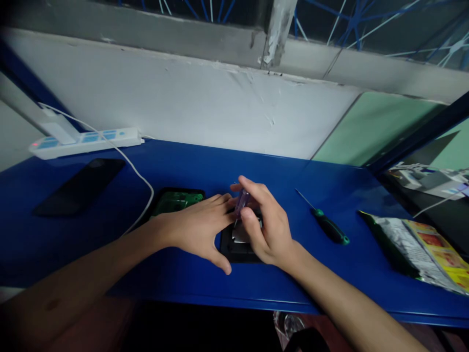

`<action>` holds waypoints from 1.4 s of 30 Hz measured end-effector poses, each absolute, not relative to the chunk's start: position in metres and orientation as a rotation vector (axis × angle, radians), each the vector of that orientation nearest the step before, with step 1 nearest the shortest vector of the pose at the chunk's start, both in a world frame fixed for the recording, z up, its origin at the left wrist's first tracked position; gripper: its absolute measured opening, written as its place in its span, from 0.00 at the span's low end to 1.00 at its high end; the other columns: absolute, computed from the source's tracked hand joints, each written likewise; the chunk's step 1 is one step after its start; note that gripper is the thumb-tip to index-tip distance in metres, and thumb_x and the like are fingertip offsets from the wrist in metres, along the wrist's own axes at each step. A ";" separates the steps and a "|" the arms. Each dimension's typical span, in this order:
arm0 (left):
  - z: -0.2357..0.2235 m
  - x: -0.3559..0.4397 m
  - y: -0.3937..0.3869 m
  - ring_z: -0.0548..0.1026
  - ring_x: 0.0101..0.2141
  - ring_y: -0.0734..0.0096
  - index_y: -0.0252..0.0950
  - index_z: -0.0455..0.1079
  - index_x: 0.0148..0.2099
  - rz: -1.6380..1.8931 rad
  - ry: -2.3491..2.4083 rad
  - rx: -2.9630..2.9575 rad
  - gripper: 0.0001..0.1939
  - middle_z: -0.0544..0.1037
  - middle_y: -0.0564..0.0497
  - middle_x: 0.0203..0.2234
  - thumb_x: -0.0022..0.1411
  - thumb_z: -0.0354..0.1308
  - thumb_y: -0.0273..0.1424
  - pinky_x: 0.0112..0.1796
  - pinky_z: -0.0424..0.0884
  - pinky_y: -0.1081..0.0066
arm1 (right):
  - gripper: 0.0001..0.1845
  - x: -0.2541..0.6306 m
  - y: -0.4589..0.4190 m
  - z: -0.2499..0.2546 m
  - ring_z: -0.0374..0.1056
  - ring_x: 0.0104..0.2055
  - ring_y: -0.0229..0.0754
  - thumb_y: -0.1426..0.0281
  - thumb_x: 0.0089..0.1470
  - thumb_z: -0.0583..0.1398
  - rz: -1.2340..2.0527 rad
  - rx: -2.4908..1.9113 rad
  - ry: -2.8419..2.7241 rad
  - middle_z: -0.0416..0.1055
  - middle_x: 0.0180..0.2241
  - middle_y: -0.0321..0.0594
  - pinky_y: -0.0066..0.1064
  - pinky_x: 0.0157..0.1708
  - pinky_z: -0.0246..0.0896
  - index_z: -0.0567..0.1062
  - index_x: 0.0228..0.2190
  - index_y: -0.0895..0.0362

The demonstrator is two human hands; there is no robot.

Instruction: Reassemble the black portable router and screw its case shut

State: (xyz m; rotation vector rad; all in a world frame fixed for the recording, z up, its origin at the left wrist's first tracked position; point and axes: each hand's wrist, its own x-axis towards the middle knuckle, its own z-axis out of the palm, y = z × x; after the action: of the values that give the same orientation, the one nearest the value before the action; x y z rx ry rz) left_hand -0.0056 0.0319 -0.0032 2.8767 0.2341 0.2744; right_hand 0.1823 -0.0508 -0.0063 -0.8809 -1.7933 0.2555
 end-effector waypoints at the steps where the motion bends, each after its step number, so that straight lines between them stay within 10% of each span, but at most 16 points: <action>1: -0.003 -0.006 0.032 0.69 0.55 0.38 0.33 0.59 0.67 0.275 0.238 2.875 0.57 0.67 0.34 0.62 0.47 0.67 0.65 0.57 0.62 0.48 | 0.31 0.182 -0.051 -0.006 0.75 0.50 0.48 0.74 0.66 0.54 0.250 -0.887 -1.794 0.71 0.57 0.47 0.47 0.45 0.75 0.58 0.67 0.49; 14: -0.001 -0.005 0.030 0.70 0.52 0.43 0.33 0.67 0.61 0.217 0.274 2.869 0.51 0.73 0.37 0.55 0.46 0.69 0.63 0.55 0.64 0.52 | 0.35 0.183 -0.045 -0.005 0.71 0.38 0.43 0.80 0.56 0.65 0.102 -0.831 -1.770 0.70 0.39 0.39 0.40 0.34 0.75 0.67 0.61 0.46; 23: -0.004 -0.006 0.032 0.64 0.61 0.36 0.32 0.61 0.66 0.245 0.242 2.858 0.55 0.65 0.33 0.63 0.48 0.66 0.65 0.60 0.59 0.47 | 0.28 0.181 -0.052 -0.006 0.75 0.50 0.48 0.74 0.67 0.54 0.252 -0.902 -1.749 0.72 0.54 0.47 0.47 0.43 0.78 0.61 0.65 0.48; 34: -0.001 -0.006 0.030 0.71 0.51 0.43 0.33 0.68 0.59 0.216 0.281 2.870 0.49 0.74 0.37 0.53 0.46 0.69 0.64 0.55 0.64 0.51 | 0.33 0.182 -0.045 -0.005 0.72 0.37 0.43 0.79 0.55 0.66 0.098 -0.827 -1.759 0.71 0.37 0.38 0.39 0.32 0.75 0.68 0.58 0.46; 42: -0.003 -0.006 0.032 0.68 0.56 0.38 0.33 0.65 0.62 0.232 0.236 2.858 0.51 0.67 0.34 0.62 0.47 0.68 0.64 0.57 0.62 0.48 | 0.28 0.184 -0.050 -0.003 0.74 0.49 0.49 0.75 0.63 0.57 0.134 -0.813 -1.818 0.73 0.50 0.46 0.50 0.45 0.76 0.64 0.63 0.49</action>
State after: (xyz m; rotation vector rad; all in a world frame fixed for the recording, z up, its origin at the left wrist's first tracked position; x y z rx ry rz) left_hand -0.0055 0.0322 -0.0028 2.8577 0.2357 0.2321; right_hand 0.1841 -0.0497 -0.0025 -0.8129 -1.8181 0.1342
